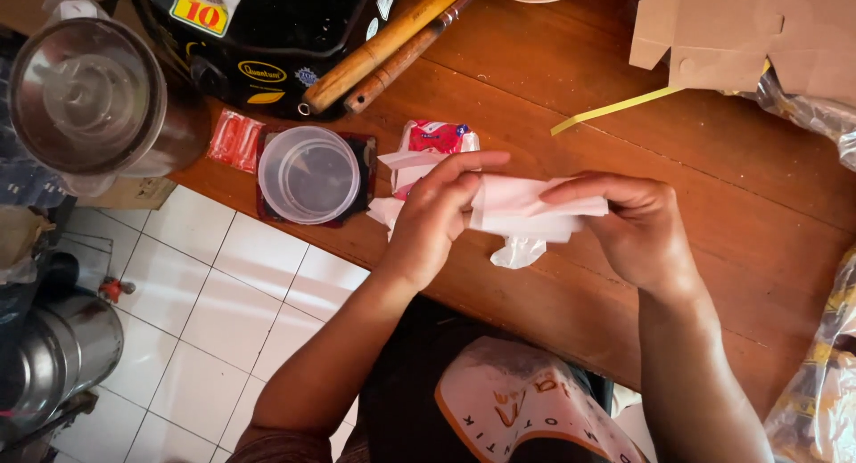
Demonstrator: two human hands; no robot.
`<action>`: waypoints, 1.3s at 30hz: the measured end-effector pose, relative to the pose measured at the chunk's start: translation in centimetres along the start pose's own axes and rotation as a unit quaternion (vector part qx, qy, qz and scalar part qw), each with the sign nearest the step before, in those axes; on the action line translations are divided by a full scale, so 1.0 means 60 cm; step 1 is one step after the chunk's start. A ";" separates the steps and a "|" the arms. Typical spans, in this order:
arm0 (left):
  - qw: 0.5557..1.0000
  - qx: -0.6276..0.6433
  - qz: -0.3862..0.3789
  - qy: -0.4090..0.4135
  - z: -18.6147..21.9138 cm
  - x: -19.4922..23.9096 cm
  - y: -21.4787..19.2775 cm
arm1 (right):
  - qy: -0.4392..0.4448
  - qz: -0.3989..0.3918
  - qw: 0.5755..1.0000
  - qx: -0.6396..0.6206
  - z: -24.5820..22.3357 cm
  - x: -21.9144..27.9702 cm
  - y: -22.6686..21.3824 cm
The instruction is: The person wipes a small cardboard box with a wet tissue, folds it into shape, and places it with other assembled boxes. They then wipe a flat cardboard piece with a wet tissue and set it aside. The task involves cleaning and assembling cardboard packaging components on a wooden table.
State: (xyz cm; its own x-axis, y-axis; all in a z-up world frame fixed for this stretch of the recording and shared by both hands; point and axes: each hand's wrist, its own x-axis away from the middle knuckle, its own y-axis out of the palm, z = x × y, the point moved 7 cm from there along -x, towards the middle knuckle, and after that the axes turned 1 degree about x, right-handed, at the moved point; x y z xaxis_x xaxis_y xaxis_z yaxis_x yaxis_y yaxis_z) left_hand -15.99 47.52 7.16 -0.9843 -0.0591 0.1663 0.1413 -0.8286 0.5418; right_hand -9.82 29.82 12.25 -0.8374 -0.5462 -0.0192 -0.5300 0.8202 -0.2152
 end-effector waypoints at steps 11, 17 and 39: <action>0.994 -0.100 0.000 0.052 0.000 0.005 0.009 | -0.069 -0.065 0.995 -0.041 -0.048 0.001 0.012; 0.978 -0.208 0.000 0.027 0.032 0.024 0.057 | 0.118 0.017 0.993 -0.003 -0.015 0.009 0.003; 0.862 -0.349 0.116 0.350 0.182 0.183 -0.070 | 0.027 -0.200 0.979 -0.010 -0.049 -0.057 0.245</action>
State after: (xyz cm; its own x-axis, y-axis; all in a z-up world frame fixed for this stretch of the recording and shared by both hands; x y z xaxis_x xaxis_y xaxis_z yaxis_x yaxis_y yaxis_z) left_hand -26.22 56.45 15.68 -0.7957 -0.3870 -0.4660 0.4850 -0.8679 -0.1074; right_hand -15.12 44.25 12.04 -0.5670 -0.8158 0.1140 -0.8198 0.5452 -0.1752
